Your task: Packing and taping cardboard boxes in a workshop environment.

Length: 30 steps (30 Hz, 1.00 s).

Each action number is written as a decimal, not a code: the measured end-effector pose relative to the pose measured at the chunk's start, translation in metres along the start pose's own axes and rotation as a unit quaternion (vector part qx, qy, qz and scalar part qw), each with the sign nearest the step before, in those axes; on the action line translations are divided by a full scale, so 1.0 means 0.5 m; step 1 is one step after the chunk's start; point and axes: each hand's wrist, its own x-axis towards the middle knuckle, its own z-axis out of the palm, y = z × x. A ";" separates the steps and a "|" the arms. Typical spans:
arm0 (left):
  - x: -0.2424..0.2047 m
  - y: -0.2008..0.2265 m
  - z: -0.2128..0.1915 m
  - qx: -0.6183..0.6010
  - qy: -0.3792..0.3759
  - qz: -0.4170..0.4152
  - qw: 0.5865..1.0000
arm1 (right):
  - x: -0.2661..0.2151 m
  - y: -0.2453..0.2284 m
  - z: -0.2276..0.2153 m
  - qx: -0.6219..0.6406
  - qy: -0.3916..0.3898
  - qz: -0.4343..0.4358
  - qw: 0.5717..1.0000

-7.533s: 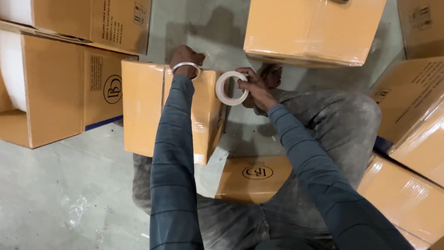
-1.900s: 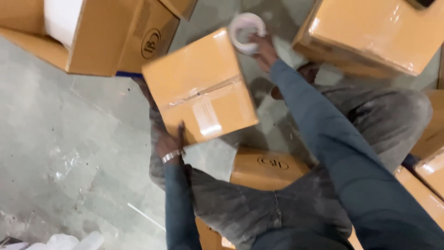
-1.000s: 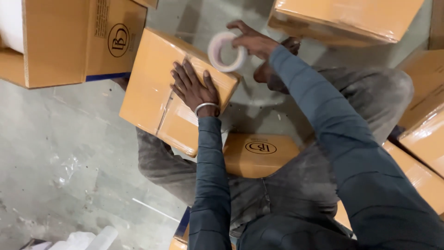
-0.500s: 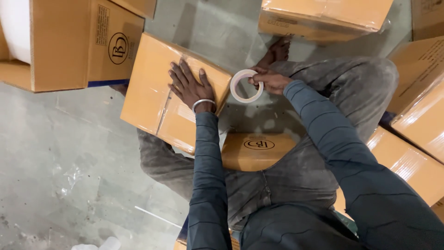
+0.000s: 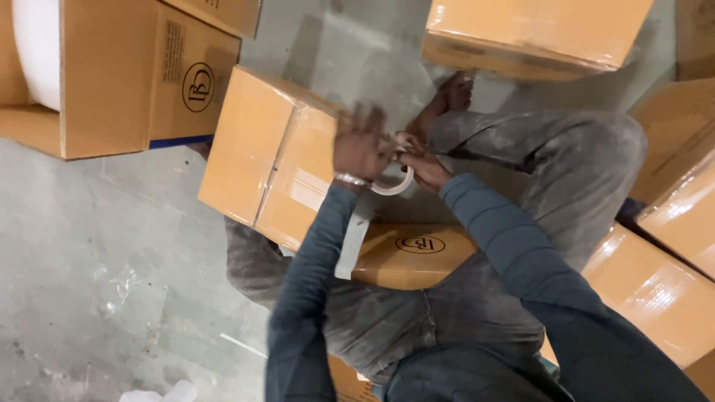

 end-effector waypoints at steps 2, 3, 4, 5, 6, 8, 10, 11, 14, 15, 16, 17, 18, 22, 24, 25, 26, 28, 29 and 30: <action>0.030 0.011 -0.030 0.052 -0.240 0.064 0.967 | -0.012 0.013 -0.003 -0.022 -0.008 -0.014 1.000; 0.060 -0.017 -0.041 0.054 -0.241 0.062 0.967 | -0.021 -0.008 0.010 -0.019 -0.010 -0.013 1.000; 0.090 -0.043 -0.052 0.059 -0.301 0.088 0.948 | -0.030 -0.031 0.022 -0.025 -0.003 0.012 1.000; 0.121 -0.067 -0.060 0.064 -0.362 0.114 0.923 | -0.042 -0.051 0.032 -0.030 0.006 0.037 0.999; 0.148 -0.161 -0.031 0.066 -0.364 0.114 0.922 | -0.037 -0.044 0.027 -0.026 0.006 0.037 0.999; 0.198 -0.351 0.024 0.188 -0.382 -0.074 0.902 | -0.033 -0.024 0.022 -0.044 0.005 0.026 0.999; 0.257 -0.426 -0.027 0.229 -0.347 -0.100 0.904 | -0.024 -0.009 0.017 -0.028 0.005 0.014 1.000; 0.280 -0.463 -0.054 0.268 -0.309 -0.131 0.903 | -0.022 -0.002 0.016 -0.015 0.001 0.005 1.000; 0.297 -0.484 0.000 0.338 -0.344 -0.116 0.868 | -0.004 -0.009 0.026 -0.041 0.035 0.001 0.999; 0.285 -0.443 0.005 0.336 -0.346 -0.117 0.868 | -0.007 -0.003 0.026 -0.042 0.035 0.003 0.998; 0.272 -0.402 0.009 0.322 -0.363 -0.111 0.867 | -0.012 0.005 0.026 -0.030 0.040 -0.009 0.999; 0.264 -0.363 0.009 0.309 -0.378 -0.105 0.866 | -0.011 0.009 0.028 -0.018 0.043 -0.025 0.999; 0.245 -0.323 0.004 0.309 -0.377 -0.108 0.866 | -0.009 0.017 0.025 -0.019 0.041 -0.025 0.999; 0.171 -0.169 -0.009 0.245 -0.407 -0.027 0.879 | 0.009 0.049 0.006 0.001 0.079 -0.035 0.996; 0.105 -0.088 -0.035 0.206 -0.410 -0.004 0.888 | 0.006 0.057 0.007 -0.020 0.082 -0.039 0.996; 0.080 -0.044 -0.058 0.118 -0.398 0.026 0.910 | 0.008 0.046 0.014 -0.015 0.081 -0.042 0.996; 0.055 -0.001 -0.082 0.030 -0.382 0.057 0.922 | 0.010 0.034 0.021 -0.010 0.079 -0.045 0.996; -0.008 -0.023 -0.039 -0.084 -0.291 0.068 0.951 | 0.006 0.031 0.019 -0.020 0.080 -0.046 0.996; -0.043 -0.033 -0.015 -0.195 -0.197 0.082 0.957 | 0.001 0.033 0.018 -0.026 0.086 -0.045 0.995; -0.068 -0.121 0.015 -0.197 -0.193 0.076 0.958 | -0.010 0.020 0.033 -0.032 0.082 -0.041 0.995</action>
